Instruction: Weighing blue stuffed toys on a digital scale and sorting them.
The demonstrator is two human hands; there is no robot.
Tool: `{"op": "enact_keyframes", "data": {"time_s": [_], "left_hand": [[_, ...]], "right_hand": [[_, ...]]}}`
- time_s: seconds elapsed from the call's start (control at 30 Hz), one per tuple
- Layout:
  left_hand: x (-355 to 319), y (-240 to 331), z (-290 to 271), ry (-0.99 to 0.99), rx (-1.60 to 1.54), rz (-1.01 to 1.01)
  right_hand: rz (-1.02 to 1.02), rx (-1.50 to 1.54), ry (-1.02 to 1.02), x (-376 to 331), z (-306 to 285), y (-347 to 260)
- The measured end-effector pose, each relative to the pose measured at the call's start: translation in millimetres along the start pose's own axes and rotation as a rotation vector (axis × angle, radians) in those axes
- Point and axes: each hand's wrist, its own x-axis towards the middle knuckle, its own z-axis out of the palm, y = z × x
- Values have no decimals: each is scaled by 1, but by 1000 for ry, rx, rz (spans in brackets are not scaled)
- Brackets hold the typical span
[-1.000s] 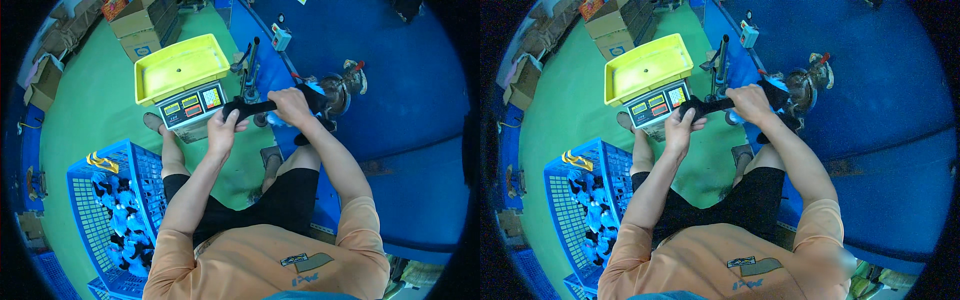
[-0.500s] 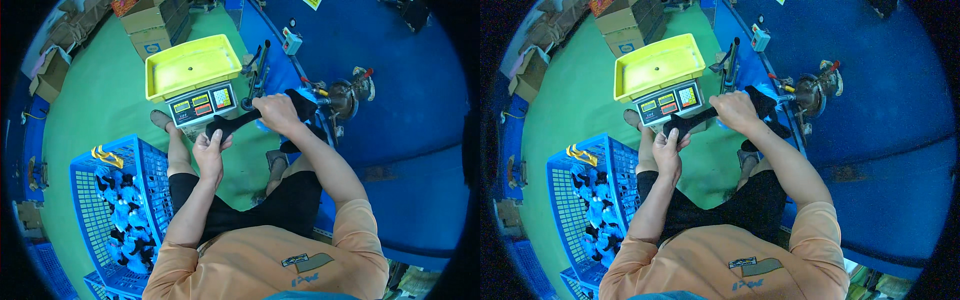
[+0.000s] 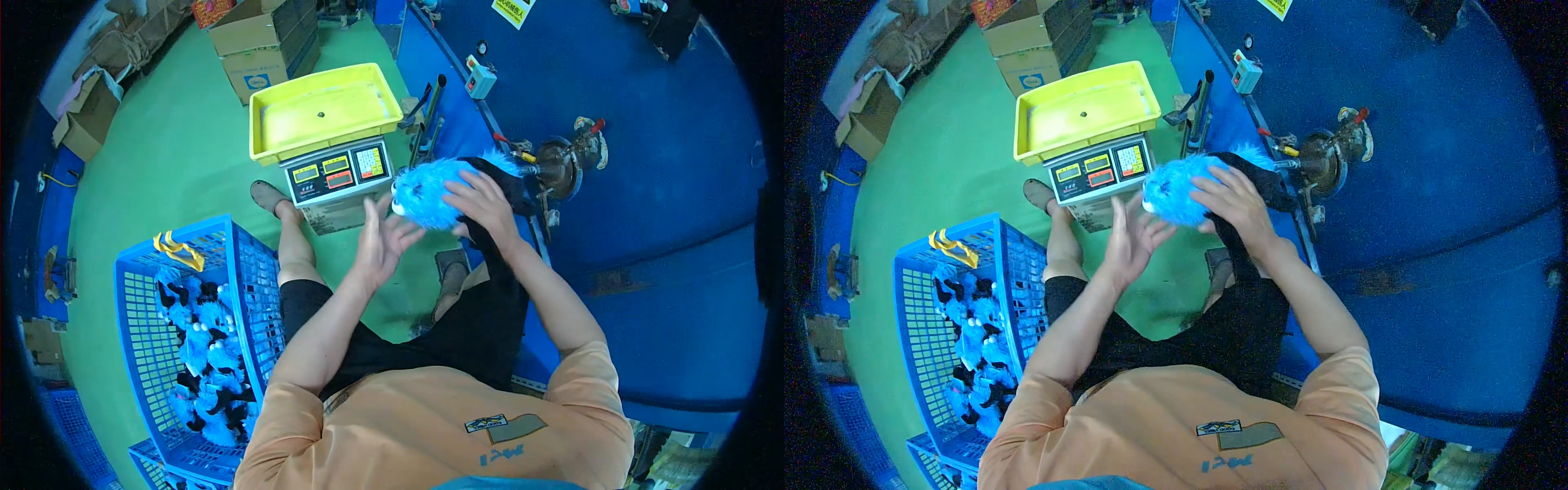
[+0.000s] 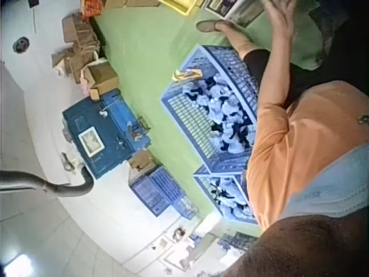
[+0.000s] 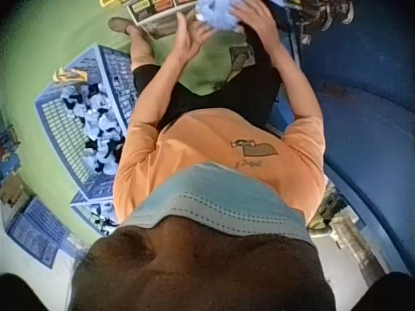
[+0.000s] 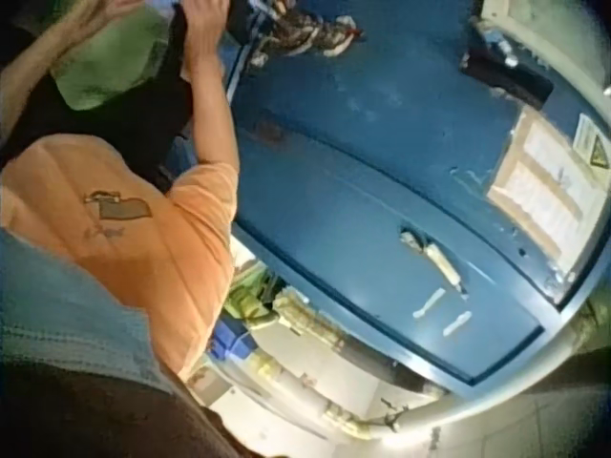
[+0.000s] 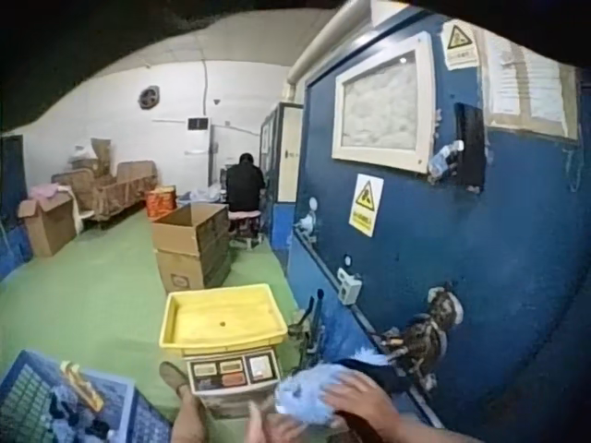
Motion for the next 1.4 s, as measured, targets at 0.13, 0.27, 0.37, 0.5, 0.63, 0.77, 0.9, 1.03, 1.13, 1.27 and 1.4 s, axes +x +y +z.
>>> {"op": "enact_keyframes", "data": {"time_s": [0.13,0.27,0.37,0.5,0.63,0.77,0.9,1.03,1.13,1.27,1.4], "left_hand": [[38,9,17,-110,523,51],[45,0,28,-58,971,306],[41,-6,22,-42,1103,449],[41,-16,3,49,1008,508],[71,-44,9,42,922,75],[93,-59,23,73,640,135],[79,-53,22,4,725,157],[57,-41,18,-78,784,203],[48,-31,22,17,390,149],[66,-9,34,9,718,96],[85,6,41,-2,967,170]], "right_hand": [[-97,-263,-202,-28,-30,7],[172,-236,32,-1,-27,16],[258,-157,88,22,-16,18],[243,68,-116,46,5,24],[193,309,-197,81,23,38],[148,389,-428,98,41,33],[295,-129,-487,61,16,52],[238,-374,-440,20,-16,100],[19,-244,-86,4,-15,111],[125,-312,-187,4,0,101],[148,-320,-184,10,8,93]]}}
